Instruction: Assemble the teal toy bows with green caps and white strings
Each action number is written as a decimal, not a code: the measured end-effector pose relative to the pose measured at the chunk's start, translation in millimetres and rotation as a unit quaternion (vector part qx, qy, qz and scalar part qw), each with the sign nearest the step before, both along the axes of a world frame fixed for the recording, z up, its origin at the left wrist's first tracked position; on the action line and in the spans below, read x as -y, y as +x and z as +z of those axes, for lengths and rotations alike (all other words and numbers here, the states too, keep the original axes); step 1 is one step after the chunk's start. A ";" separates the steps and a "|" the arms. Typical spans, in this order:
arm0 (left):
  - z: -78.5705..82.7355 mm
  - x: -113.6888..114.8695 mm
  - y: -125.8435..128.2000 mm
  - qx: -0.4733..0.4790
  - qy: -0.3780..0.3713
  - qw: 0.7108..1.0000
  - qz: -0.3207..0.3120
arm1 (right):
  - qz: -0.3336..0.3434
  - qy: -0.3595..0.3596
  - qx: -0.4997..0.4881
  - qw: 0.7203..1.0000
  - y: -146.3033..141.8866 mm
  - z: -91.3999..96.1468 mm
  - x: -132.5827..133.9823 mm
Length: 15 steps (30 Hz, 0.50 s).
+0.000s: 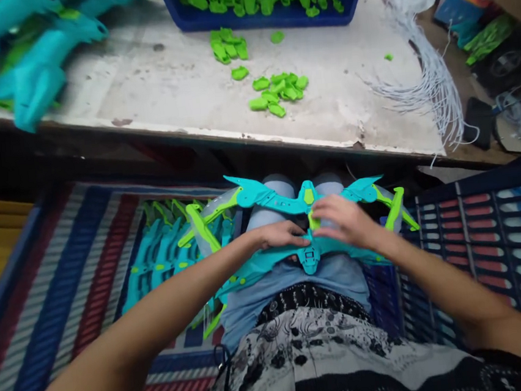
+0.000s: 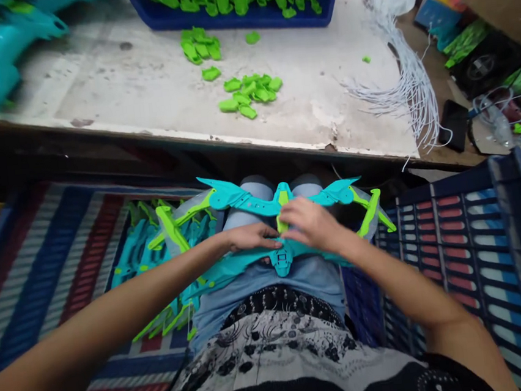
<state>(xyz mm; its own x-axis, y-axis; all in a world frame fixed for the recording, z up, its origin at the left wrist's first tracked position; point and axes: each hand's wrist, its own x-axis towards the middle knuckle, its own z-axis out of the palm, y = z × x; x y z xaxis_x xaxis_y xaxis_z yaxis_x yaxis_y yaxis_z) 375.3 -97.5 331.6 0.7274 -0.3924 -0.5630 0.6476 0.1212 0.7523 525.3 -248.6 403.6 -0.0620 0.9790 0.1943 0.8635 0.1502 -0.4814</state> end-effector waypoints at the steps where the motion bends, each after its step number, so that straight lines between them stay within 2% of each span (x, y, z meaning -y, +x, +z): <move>1: -1.1 0.0 -0.1 -0.004 0.001 1.000 0.006 | 0.003 -0.004 -0.007 1.000 -20.5 -9.9 17.3; 4: -3.6 0.4 -0.2 -0.008 -0.006 1.000 0.007 | -0.019 0.006 0.008 1.000 -62.7 -39.0 54.5; 7: -5.3 1.7 -0.7 -0.015 -0.023 1.000 0.005 | -0.060 0.008 0.019 0.998 -78.1 -57.2 67.5; 12: -6.5 2.7 -4.0 0.018 -0.020 1.000 0.016 | -0.125 -0.028 0.022 0.992 -84.4 -67.9 69.2; 15: -5.8 2.8 -5.6 0.078 0.032 0.996 -0.014 | -0.174 -0.001 0.022 0.985 -89.9 -72.5 71.5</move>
<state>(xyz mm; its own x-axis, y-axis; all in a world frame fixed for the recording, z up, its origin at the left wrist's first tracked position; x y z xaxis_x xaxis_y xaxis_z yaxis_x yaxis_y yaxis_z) 369.7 -100.3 325.8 0.7976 -0.3801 -0.4684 0.5247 0.0541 0.8496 435.5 -320.1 331.1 0.2684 0.9430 0.1967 0.8823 -0.1587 -0.4431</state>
